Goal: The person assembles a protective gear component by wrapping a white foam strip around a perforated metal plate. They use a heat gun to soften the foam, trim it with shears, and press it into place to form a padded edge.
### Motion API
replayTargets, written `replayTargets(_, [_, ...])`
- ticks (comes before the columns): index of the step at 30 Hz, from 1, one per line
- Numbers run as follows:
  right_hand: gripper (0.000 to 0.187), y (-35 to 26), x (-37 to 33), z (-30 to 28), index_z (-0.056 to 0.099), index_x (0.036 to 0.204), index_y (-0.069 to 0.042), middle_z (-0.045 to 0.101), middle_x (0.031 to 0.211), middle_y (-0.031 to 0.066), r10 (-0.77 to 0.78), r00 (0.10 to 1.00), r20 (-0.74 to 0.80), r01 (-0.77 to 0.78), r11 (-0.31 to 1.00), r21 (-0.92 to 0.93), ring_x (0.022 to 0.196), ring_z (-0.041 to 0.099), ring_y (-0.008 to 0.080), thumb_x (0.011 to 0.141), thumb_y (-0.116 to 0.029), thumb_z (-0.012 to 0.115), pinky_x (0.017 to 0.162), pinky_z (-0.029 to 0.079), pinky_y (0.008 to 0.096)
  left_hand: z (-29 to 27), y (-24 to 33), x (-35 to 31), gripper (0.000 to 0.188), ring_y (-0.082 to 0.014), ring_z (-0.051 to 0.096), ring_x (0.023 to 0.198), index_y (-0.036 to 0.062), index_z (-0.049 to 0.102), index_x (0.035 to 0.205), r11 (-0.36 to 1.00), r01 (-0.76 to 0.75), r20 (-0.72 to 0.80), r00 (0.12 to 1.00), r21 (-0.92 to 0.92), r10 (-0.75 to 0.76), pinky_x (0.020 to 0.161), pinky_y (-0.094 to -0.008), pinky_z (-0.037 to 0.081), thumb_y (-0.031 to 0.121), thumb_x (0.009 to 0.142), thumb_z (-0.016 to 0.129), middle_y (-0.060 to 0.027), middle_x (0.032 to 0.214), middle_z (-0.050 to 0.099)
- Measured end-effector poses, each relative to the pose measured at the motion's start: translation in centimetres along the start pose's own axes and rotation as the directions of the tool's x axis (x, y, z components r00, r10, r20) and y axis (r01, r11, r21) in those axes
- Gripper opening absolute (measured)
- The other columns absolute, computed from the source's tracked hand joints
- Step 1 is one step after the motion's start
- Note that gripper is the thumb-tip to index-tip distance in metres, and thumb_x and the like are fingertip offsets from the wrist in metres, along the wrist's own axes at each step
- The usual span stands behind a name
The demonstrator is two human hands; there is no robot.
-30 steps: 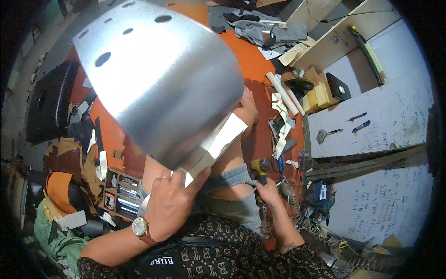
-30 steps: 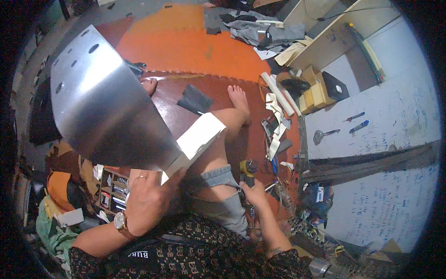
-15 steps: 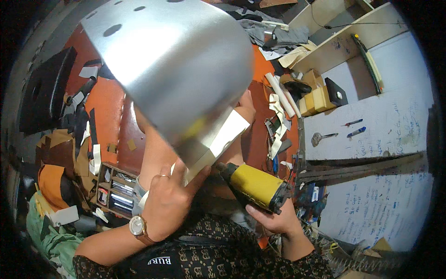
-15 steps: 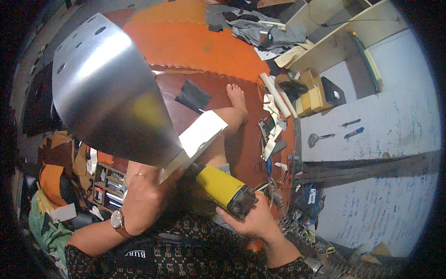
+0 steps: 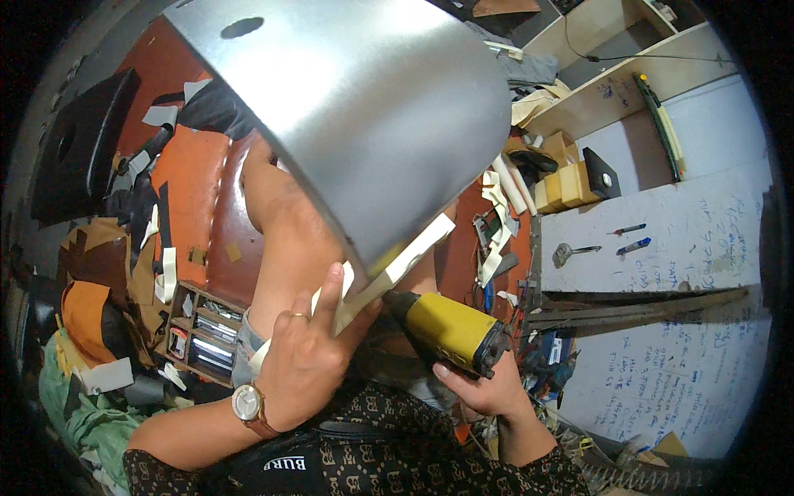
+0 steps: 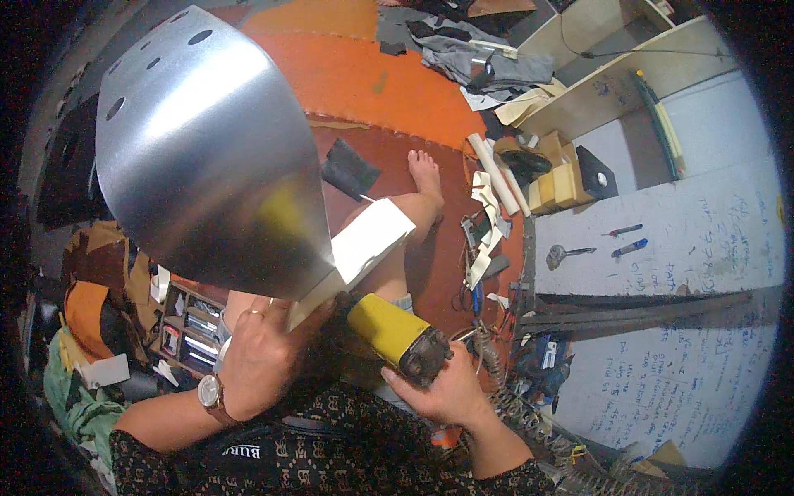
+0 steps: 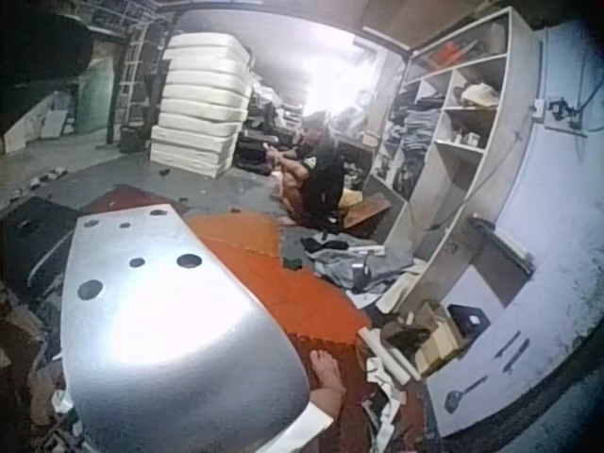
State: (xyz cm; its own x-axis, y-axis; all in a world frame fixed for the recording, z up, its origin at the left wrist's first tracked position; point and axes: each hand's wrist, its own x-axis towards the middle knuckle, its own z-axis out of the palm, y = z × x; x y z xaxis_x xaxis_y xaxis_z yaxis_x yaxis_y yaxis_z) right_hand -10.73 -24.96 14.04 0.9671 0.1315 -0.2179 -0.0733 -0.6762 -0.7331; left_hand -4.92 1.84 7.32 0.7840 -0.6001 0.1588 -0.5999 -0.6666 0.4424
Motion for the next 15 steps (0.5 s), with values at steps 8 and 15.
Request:
replayTargets(8, [0.037, 0.59, 0.43, 0.42, 0.076, 0.119, -0.004, 0.081, 0.107, 0.0131, -0.025, 1.000, -0.009, 0.025, 1.000, 0.016, 0.097, 0.079, 0.0294, 0.090, -0.028, 0.081, 0.091, 0.061, 0.0387, 0.17, 0.12, -0.11, 0.051, -0.0392, 0.064, 0.106, 0.0195, 0.071, 0.145, 1.000, 0.012, 0.018, 1.000, 0.010, -0.012, 0.075, -0.0428, 0.055, 0.011, 0.095, 0.062, -0.0312, 0.155, 0.050])
replayTargets(15, [0.037, 0.89, 0.37, 0.52, 0.076, 0.118, -0.003, 0.081, 0.108, 0.0128, 0.000, 1.000, -0.008, 0.000, 1.000, 0.026, 0.097, 0.080, 0.0248, 0.090, -0.026, 0.082, 0.091, 0.061, 0.0372, 0.60, 0.12, -0.22, 0.057, -0.0379, 0.064, 0.106, 0.0168, 0.066, 0.150, 0.999, 0.043, -0.028, 0.999, 0.005, -0.043, 0.075, -0.0430, 0.055, 0.010, 0.093, 0.063, -0.0283, 0.155, 0.050])
